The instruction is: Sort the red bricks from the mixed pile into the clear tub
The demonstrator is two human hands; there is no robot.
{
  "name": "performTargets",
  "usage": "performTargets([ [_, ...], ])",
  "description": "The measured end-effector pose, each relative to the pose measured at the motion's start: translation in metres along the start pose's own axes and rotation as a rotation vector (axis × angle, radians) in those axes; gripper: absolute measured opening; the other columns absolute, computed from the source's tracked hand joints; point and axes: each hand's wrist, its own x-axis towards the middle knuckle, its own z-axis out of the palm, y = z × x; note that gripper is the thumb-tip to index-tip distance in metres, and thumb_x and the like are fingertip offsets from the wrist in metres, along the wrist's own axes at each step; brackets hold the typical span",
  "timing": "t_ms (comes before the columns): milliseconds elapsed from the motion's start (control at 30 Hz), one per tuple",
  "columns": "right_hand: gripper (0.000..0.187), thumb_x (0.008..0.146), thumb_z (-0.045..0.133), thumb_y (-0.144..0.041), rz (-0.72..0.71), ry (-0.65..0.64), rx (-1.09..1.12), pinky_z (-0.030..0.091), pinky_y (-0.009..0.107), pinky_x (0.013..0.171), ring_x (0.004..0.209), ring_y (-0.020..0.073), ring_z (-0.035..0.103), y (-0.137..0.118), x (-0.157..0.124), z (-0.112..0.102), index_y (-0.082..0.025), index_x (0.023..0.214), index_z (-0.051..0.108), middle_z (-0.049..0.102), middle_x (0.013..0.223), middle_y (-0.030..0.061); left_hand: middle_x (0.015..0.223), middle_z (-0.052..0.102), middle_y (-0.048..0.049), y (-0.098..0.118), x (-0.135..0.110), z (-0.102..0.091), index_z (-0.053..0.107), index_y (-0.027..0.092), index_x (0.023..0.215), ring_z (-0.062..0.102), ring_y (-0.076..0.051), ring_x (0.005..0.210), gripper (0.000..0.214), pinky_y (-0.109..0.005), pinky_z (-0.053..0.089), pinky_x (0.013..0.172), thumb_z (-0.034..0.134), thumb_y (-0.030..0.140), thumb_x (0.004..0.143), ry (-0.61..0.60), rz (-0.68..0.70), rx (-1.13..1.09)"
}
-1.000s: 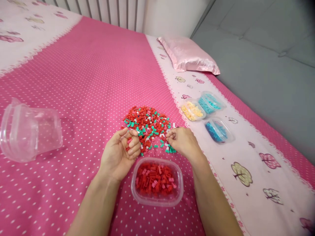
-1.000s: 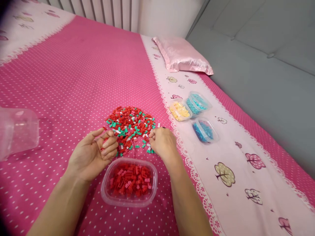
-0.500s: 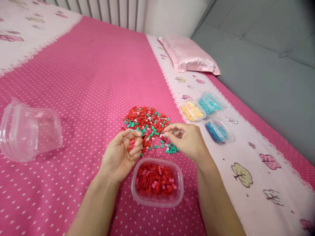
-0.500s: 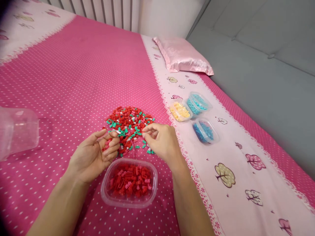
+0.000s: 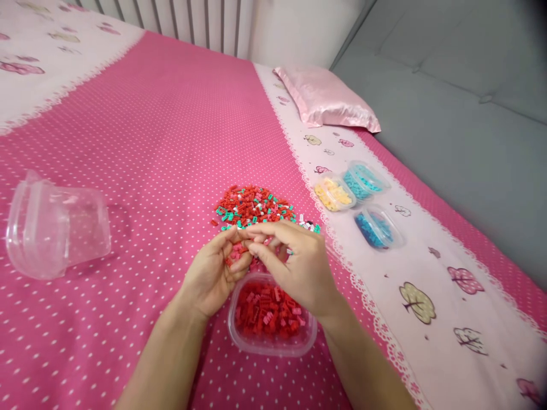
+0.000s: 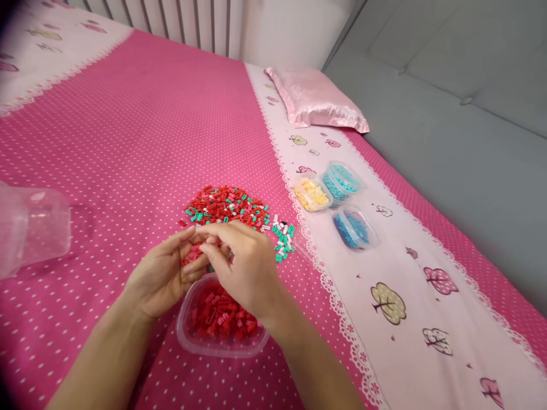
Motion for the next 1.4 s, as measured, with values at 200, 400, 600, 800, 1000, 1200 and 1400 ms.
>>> performTargets([
  [200, 0.018, 0.081, 0.061, -0.02, 0.149, 0.206, 0.023, 0.047, 0.02, 0.054, 0.061, 0.0089, 0.058, -0.001, -0.002, -0.018, -0.021, 0.097, 0.067, 0.066, 0.079, -0.0006, 0.056, 0.045, 0.0006, 0.009, 0.0, -0.008, 0.058, 0.011, 0.074, 0.027, -0.004, 0.039, 0.028, -0.015, 0.021, 0.035, 0.033, 0.014, 0.087, 0.087, 0.075, -0.036],
  [400, 0.022, 0.077, 0.064, -0.028, 0.343, 0.226, 0.053, 0.045, 0.021, 0.053, 0.058, 0.0095, 0.057, 0.017, -0.02, -0.048, -0.019, 0.097, 0.067, 0.065, 0.078, 0.0001, 0.059, 0.044, 0.0007, 0.022, -0.025, 0.007, 0.058, 0.013, 0.072, 0.028, -0.005, 0.04, 0.029, -0.016, 0.023, 0.036, 0.033, 0.018, 0.087, 0.074, 0.213, 0.003],
  [600, 0.025, 0.078, 0.061, -0.035, 0.589, 0.149, -0.143, 0.048, 0.027, 0.064, 0.067, 0.0146, 0.061, 0.045, -0.103, -0.064, -0.019, 0.097, 0.067, 0.068, 0.08, 0.0029, 0.051, 0.032, 0.0061, 0.002, -0.043, 0.039, 0.057, 0.016, 0.072, 0.018, -0.005, 0.04, 0.025, -0.017, 0.014, 0.036, 0.043, 0.031, 0.087, -0.074, 0.31, 0.301],
  [800, 0.027, 0.081, 0.055, -0.037, 0.573, 0.222, -0.228, 0.047, 0.028, 0.059, 0.057, 0.0137, 0.055, 0.062, -0.164, -0.041, -0.016, 0.091, 0.068, 0.065, 0.076, 0.0042, 0.057, 0.043, 0.0042, -0.024, -0.041, 0.051, 0.061, 0.015, 0.072, 0.037, -0.008, 0.052, 0.034, -0.019, 0.03, 0.048, 0.05, 0.045, 0.083, -0.213, 0.43, 0.983],
  [1000, 0.025, 0.083, 0.053, -0.037, 0.507, 0.287, -0.297, 0.045, 0.028, 0.059, 0.055, 0.0128, 0.053, 0.067, -0.163, -0.034, -0.017, 0.088, 0.067, 0.062, 0.072, 0.0019, 0.06, 0.054, 0.0013, -0.019, -0.051, 0.051, 0.061, 0.017, 0.064, 0.048, -0.012, 0.058, 0.034, -0.023, 0.038, 0.056, 0.049, 0.042, 0.083, -0.309, 0.412, 1.272],
  [1200, 0.028, 0.084, 0.048, -0.038, 0.491, 0.307, -0.317, 0.042, 0.028, 0.06, 0.057, 0.0145, 0.052, 0.068, -0.164, -0.032, -0.016, 0.086, 0.066, 0.063, 0.074, 0.0035, 0.068, 0.062, -0.0004, -0.012, -0.066, 0.059, 0.066, 0.018, 0.069, 0.053, -0.014, 0.065, 0.022, -0.021, 0.039, 0.06, 0.057, 0.035, 0.08, -0.285, 0.576, 1.189],
  [1400, 0.03, 0.087, 0.043, -0.037, 0.456, 0.302, -0.358, 0.04, 0.029, 0.063, 0.063, 0.0169, 0.054, 0.067, -0.162, -0.033, -0.015, 0.086, 0.064, 0.062, 0.072, 0.0048, 0.086, 0.07, -0.0044, -0.014, -0.082, 0.073, 0.069, 0.018, 0.086, 0.06, -0.017, 0.08, 0.024, -0.024, 0.041, 0.071, 0.053, 0.035, 0.084, -0.093, 0.799, 1.327],
])
